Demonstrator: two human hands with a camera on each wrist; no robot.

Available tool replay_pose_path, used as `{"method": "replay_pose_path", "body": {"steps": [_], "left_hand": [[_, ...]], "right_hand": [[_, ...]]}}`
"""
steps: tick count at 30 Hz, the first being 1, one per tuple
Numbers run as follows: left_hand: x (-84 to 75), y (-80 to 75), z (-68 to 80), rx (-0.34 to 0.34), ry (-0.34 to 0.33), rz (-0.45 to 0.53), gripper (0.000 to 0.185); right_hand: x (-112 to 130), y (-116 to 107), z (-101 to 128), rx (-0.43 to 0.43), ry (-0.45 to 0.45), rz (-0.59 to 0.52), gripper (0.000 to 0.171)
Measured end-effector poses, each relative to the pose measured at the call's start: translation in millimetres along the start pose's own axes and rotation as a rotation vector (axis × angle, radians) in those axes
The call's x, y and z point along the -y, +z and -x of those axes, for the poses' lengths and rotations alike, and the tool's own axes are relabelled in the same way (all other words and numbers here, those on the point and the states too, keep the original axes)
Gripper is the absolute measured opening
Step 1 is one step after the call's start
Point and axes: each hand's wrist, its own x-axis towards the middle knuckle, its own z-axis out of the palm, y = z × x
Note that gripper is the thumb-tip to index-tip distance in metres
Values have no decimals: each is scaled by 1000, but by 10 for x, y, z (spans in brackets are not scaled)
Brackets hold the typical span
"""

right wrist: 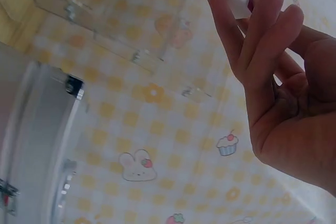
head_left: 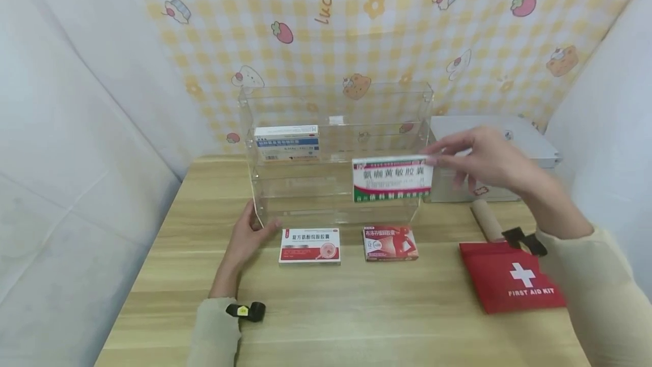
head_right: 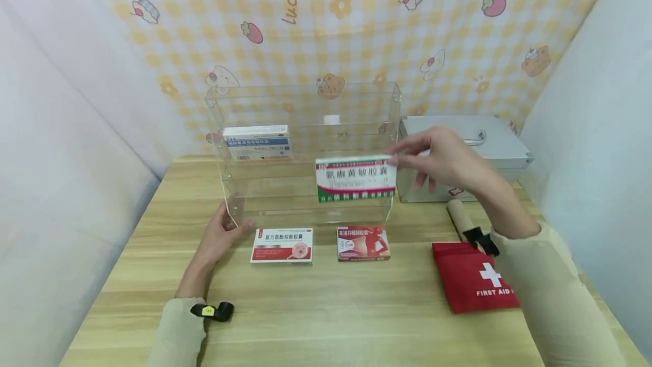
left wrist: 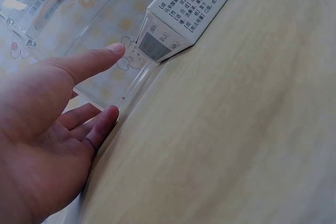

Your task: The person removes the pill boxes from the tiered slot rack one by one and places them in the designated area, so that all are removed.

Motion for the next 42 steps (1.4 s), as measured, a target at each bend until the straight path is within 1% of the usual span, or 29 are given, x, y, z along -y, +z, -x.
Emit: {"method": "replay_pose_path", "body": {"steps": [2,4,6,9,12,16,19,23,25,30,33,36,42], "left_hand": [[-87,-8,24,6,-4,5,82],[-104,-12,21,9,-5,7,83],[-46,-12,-7,4,-5,-2,85],[82,-7,-60,-4,-4,-14,86],[185,-1,-84,-11,3,-26,87],[202,8,-102,-18,11,-34,88],[192,18,-110,-22,5,-49,88],[188,11,-92,-27,3,-58,88],[189,10,-92,-27,3,-56,87],[201,12,-105,-25,8,-56,85],[189,13,-107,-22,8,-58,85],[109,8,-87,-11,6,-53,84],[-159,6,10,-3,1,-67,83]], "right_hand": [[-116,126,62,68,13,-57,32],[-240,256,121,136,17,-102,30],[-365,398,180,198,24,-129,27],[-545,610,269,289,37,-161,24],[-715,811,335,365,23,-203,25],[-904,1020,399,427,20,-273,25],[-1010,1134,431,445,47,-294,24],[-1099,1243,441,450,56,-285,25],[-1128,1287,447,448,74,-279,25],[-1169,1366,456,421,129,-254,25],[-1177,1391,454,404,142,-239,25],[-1179,1406,453,396,148,-228,24],[-1186,1432,450,389,148,-210,23]]}}
